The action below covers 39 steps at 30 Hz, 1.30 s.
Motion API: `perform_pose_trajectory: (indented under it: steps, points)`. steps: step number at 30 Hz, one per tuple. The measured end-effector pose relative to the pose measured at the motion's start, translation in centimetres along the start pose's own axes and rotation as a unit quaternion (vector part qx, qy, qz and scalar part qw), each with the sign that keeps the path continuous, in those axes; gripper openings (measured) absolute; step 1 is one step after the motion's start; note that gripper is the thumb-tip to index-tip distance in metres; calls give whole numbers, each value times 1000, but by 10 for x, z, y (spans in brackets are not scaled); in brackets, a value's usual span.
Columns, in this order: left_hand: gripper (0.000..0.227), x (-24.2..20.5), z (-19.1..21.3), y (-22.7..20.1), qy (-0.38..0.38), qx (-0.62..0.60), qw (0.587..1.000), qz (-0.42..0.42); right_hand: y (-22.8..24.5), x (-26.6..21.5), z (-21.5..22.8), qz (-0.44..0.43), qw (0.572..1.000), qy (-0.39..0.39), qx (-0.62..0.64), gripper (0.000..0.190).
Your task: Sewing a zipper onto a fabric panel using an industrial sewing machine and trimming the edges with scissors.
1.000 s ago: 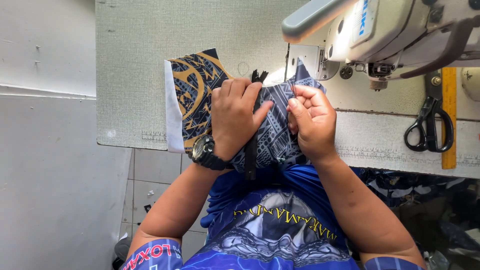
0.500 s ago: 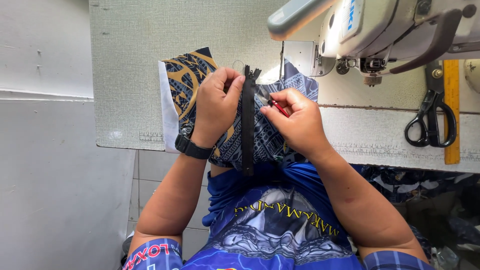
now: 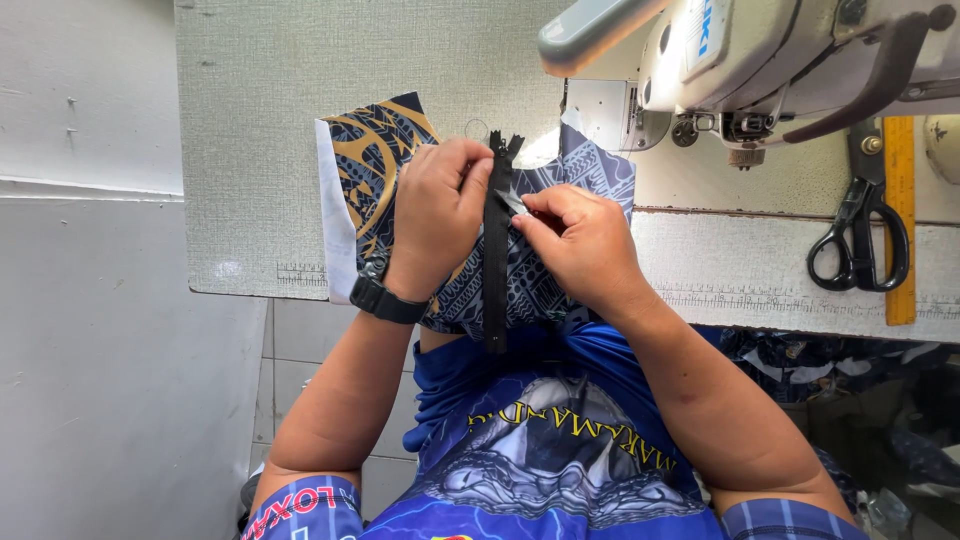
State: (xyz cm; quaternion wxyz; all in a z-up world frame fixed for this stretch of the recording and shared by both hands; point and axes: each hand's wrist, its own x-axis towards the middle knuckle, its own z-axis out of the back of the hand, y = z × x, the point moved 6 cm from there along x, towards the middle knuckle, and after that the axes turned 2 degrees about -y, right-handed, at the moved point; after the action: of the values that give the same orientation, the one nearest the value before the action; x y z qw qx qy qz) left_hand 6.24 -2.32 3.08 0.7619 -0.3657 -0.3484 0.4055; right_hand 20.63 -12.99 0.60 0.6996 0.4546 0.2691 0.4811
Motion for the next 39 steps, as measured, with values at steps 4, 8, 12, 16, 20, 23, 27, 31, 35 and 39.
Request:
perform_pose_trajectory:
  steps: [4, 8, 12, 16, 20, 23, 27, 31, 35, 39]
  points:
    - [12, -3, -14, -14, 34, 212, 966, -146, 8, -3, -2, 47, 996, 24, -77, 16]
    - [6, -4, -26, -7, 21, 264, 943, -200, 13, -3, 0, 35, 995, 38, -82, 16]
    - [5, 10, -24, 8, 28, 183, 973, -138, 4, -3, 2, 16, 997, 20, -68, 19]
    - [10, 17, -18, 12, 72, 101, 990, -61, -9, -3, 8, -27, 999, -21, -27, 23]
    - [12, 19, -18, 13, 89, 78, 992, -44, -6, 0, 8, -15, 999, -45, -2, 21]
    - [12, 18, -17, 13, 93, 84, 991, -37, 8, 0, 10, 29, 998, -52, -28, 19]
    - [11, 19, -16, 8, 95, 76, 991, -47, 9, 9, 5, 60, 995, -45, -65, 16]
    - [10, 17, -14, 3, 93, 79, 991, -51, 9, 14, 1, 77, 992, -41, -90, 15]
    - [11, 17, -14, 4, 94, 75, 991, -54, 4, 14, -1, 78, 991, -35, -104, 12]
    - [12, 13, -3, 1, 43, -21, 999, -22, -3, 10, 7, 49, 996, -66, -45, 16]
